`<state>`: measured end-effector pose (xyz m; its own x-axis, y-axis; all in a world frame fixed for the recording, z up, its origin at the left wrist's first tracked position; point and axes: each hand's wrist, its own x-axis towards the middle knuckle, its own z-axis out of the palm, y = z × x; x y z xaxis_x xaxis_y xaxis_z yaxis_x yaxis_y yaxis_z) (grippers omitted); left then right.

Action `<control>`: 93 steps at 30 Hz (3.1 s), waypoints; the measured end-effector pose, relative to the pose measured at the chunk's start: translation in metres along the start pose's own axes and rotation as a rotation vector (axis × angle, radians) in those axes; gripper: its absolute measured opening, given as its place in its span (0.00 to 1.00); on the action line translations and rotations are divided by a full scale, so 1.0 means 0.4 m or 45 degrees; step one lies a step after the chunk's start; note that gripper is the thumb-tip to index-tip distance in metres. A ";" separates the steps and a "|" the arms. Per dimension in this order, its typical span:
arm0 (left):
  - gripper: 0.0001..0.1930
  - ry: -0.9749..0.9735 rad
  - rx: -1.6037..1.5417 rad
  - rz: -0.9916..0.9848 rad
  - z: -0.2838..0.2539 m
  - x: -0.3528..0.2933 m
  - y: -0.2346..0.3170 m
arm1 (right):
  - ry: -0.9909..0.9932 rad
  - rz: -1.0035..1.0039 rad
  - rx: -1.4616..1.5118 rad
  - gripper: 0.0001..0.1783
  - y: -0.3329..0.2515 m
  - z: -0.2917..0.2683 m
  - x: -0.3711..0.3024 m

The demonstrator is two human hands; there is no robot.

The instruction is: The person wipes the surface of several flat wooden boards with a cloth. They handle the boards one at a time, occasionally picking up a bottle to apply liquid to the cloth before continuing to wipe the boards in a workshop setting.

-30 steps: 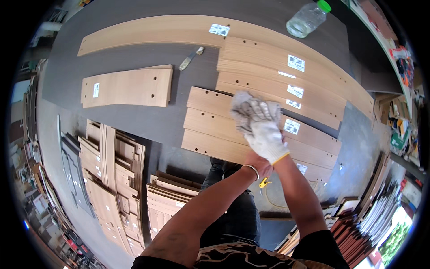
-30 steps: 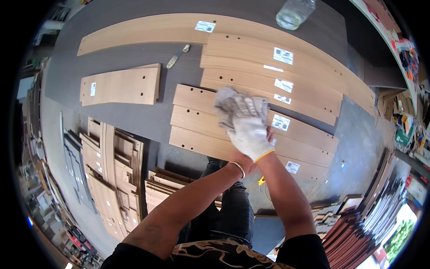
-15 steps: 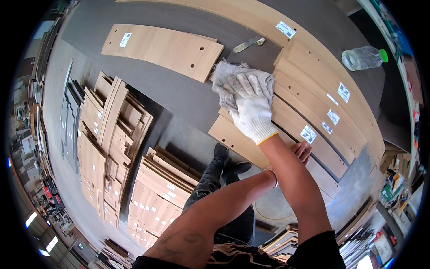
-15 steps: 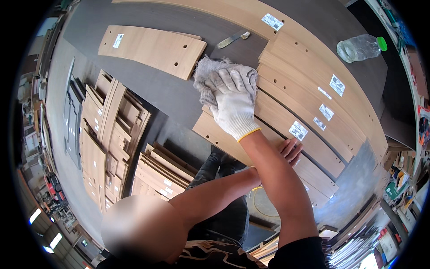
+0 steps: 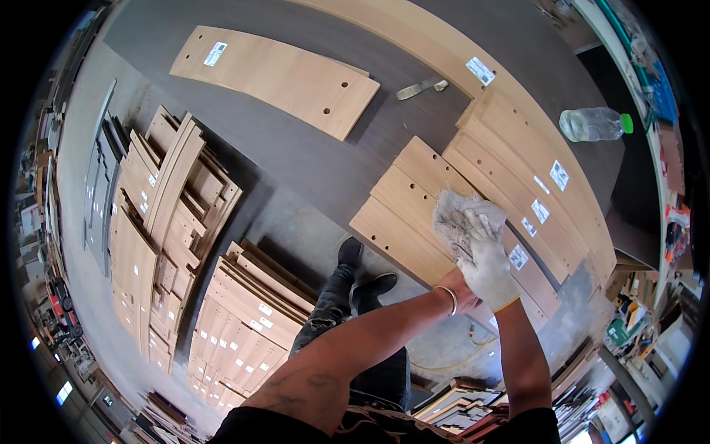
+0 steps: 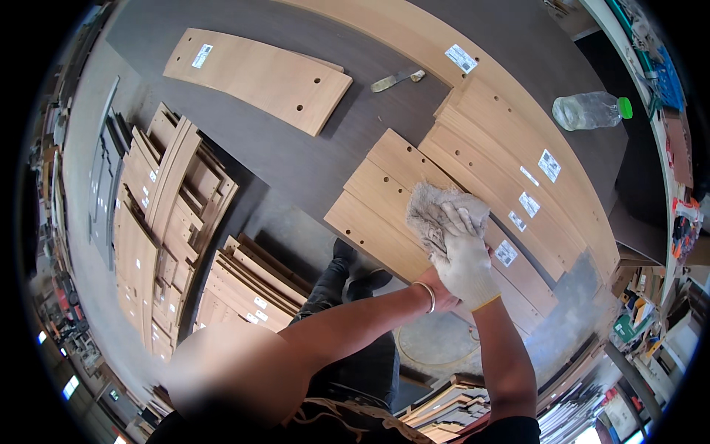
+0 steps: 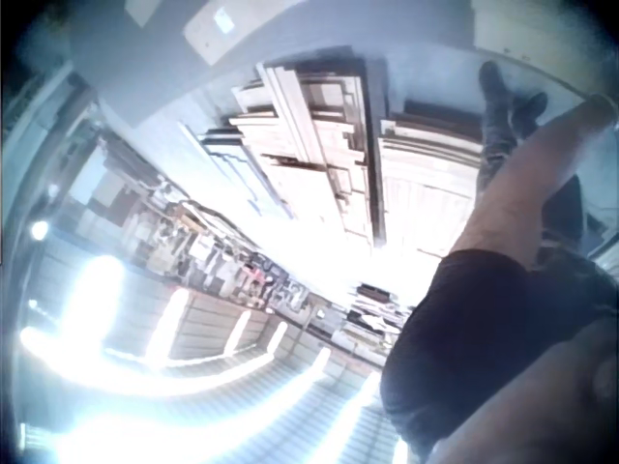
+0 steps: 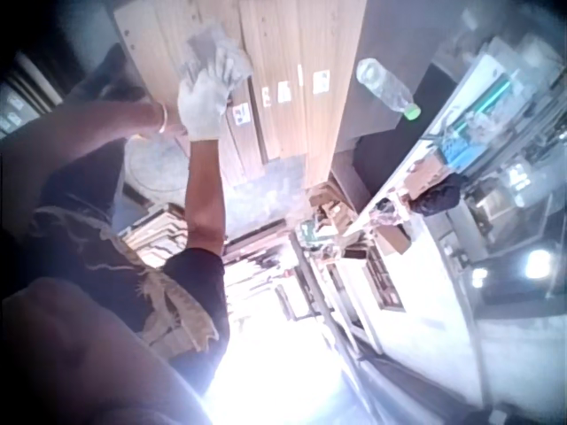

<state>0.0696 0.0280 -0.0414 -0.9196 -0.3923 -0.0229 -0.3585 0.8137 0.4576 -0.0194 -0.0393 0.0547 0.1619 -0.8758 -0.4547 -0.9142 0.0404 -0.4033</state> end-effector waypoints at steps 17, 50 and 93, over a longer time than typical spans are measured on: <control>0.43 0.233 0.513 -0.071 -0.016 0.028 -0.034 | 0.122 -0.658 -0.052 0.34 -0.247 0.105 0.206; 0.36 -0.086 0.584 -0.140 -0.052 0.032 -0.001 | 0.074 -0.633 -0.336 0.34 -0.099 0.043 0.253; 0.34 0.158 0.298 -0.212 -0.344 -0.141 -0.527 | 1.069 0.577 0.071 0.27 -0.091 0.141 0.050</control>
<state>0.2190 -0.1806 -0.0143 -0.8236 -0.5661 0.0347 -0.5431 0.8049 0.2391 0.0380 -0.0313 0.0154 -0.5428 -0.8294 0.1322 -0.8017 0.4647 -0.3760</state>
